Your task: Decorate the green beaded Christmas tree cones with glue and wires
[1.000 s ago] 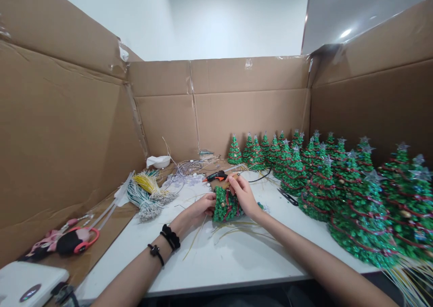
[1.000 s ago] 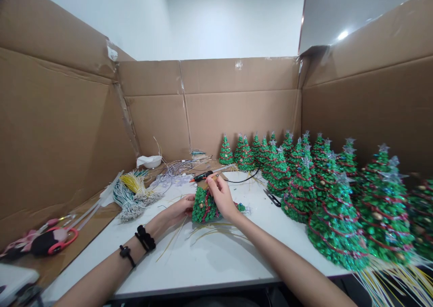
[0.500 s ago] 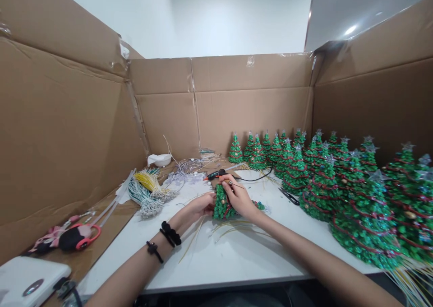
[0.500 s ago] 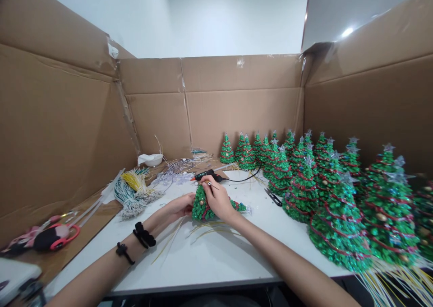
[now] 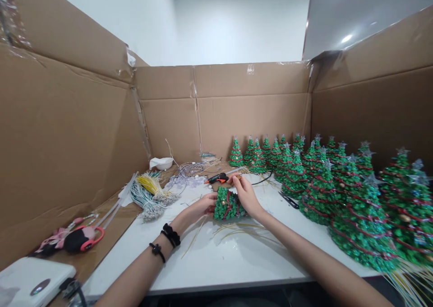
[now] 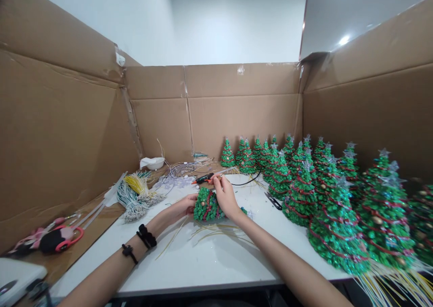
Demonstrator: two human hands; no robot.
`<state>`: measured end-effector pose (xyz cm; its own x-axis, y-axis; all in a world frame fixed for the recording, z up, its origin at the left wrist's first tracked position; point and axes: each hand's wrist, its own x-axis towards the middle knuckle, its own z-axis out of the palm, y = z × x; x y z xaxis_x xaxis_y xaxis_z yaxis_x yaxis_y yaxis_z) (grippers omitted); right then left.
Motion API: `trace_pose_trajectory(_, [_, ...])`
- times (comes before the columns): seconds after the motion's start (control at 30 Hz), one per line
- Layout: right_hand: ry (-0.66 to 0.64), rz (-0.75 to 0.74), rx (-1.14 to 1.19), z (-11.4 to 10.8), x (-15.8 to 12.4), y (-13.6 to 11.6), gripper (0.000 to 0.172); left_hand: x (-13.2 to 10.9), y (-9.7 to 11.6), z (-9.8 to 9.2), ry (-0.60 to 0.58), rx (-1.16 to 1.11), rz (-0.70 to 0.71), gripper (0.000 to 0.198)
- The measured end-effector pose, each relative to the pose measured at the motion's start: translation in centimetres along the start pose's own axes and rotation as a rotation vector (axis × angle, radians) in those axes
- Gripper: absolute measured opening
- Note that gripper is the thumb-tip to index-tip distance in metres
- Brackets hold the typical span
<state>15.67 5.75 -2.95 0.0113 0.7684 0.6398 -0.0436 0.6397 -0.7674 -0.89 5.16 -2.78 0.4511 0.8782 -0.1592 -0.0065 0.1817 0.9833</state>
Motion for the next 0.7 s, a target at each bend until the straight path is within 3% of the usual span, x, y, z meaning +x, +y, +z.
trace_pose_trajectory(0.17, [-0.001, 0.015, 0.162, -1.2, 1.0, -1.3, 0.044, 0.0, 0.6, -0.3, -0.116, -0.102, -0.033, 0.020])
trace_pose_trajectory(0.3, [-0.042, 0.078, 0.222, -2.0, 1.7, -1.9, 0.025, 0.0, 0.8, -0.2, -0.171, -0.114, -0.041, 0.030])
trace_pose_trajectory(0.4, [-0.097, 0.180, 0.409, -2.3, 2.0, -2.1, 0.024, -0.2, 0.8, -0.1, -0.157, -0.115, -0.026, 0.031])
trace_pose_trajectory(0.47, [-0.149, 0.202, 0.482, -2.3, 1.9, -2.2, 0.033, -0.3, 0.8, 0.0, -0.134, -0.120, -0.024, 0.033])
trace_pose_trajectory(0.53, [-0.174, 0.168, 0.450, -2.1, 1.7, -2.5, 0.041, -0.3, 0.8, 0.1, -0.128, -0.129, -0.035, 0.035])
trace_pose_trajectory(0.67, [-0.130, 0.039, 0.218, -1.8, 1.1, -3.2, 0.021, -0.4, 0.8, 0.0, -0.103, -0.127, -0.056, 0.036])
trace_pose_trajectory(0.7, [-0.118, 0.013, 0.158, -1.8, 1.0, -3.4, 0.022, -0.3, 0.8, 0.0, -0.097, -0.124, -0.062, 0.037])
